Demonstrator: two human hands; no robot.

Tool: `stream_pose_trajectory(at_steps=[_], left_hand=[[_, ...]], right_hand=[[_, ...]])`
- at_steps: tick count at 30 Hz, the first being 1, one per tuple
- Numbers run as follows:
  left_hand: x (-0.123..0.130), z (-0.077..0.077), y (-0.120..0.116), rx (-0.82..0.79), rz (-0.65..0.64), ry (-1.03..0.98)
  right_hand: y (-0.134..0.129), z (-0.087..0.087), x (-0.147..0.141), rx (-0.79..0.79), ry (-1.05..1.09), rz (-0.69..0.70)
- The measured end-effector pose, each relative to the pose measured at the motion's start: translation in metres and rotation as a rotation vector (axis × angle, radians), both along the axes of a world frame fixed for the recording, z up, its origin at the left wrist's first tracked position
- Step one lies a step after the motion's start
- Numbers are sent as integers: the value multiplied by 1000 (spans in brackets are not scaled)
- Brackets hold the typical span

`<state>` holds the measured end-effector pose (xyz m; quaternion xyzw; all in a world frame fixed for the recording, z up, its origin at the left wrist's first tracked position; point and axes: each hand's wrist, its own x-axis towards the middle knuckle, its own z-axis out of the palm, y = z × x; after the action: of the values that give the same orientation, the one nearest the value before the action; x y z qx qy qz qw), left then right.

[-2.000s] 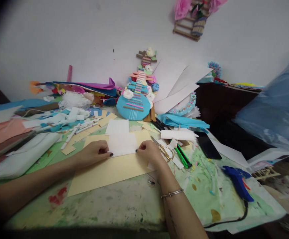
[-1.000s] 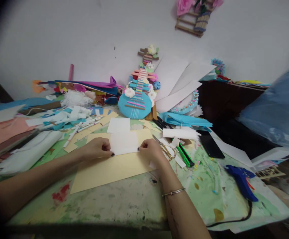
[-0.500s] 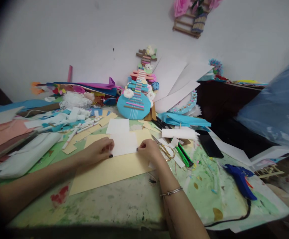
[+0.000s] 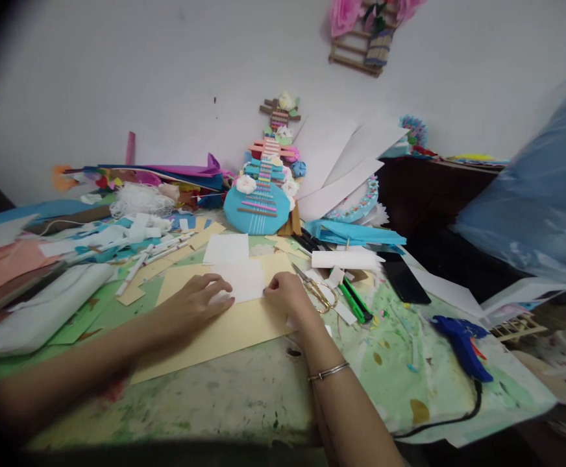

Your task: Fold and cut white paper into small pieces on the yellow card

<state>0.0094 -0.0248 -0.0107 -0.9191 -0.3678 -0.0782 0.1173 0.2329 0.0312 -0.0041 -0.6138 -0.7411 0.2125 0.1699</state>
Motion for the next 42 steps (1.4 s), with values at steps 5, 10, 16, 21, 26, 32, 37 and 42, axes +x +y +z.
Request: stream_pose_trajectory(at_steps=[5,10,16,21,26,32,37,42], left_hand=[[14,3,-18,-52,48,19],[21,5,-33,-150,138,-8],[19,-1,-36,-85,106,12],[30,5,-36,-122,206,68],[42,4,-41,-99,292,86],[52,2,-47,-93,393,110],[73,10,-47,-120,496,140],[82,5,-47,-95,551,96]], right_hand=[[1,-2,3,14,22,-16],[0,0,5,22,17,11],[-2,1,5,24,39,4],[-3,1,5,38,56,-1],[-3,0,6,46,67,-2],[-1,-3,7,46,77,-6],[0,-3,8,48,85,-21],[3,-7,9,51,106,-22]])
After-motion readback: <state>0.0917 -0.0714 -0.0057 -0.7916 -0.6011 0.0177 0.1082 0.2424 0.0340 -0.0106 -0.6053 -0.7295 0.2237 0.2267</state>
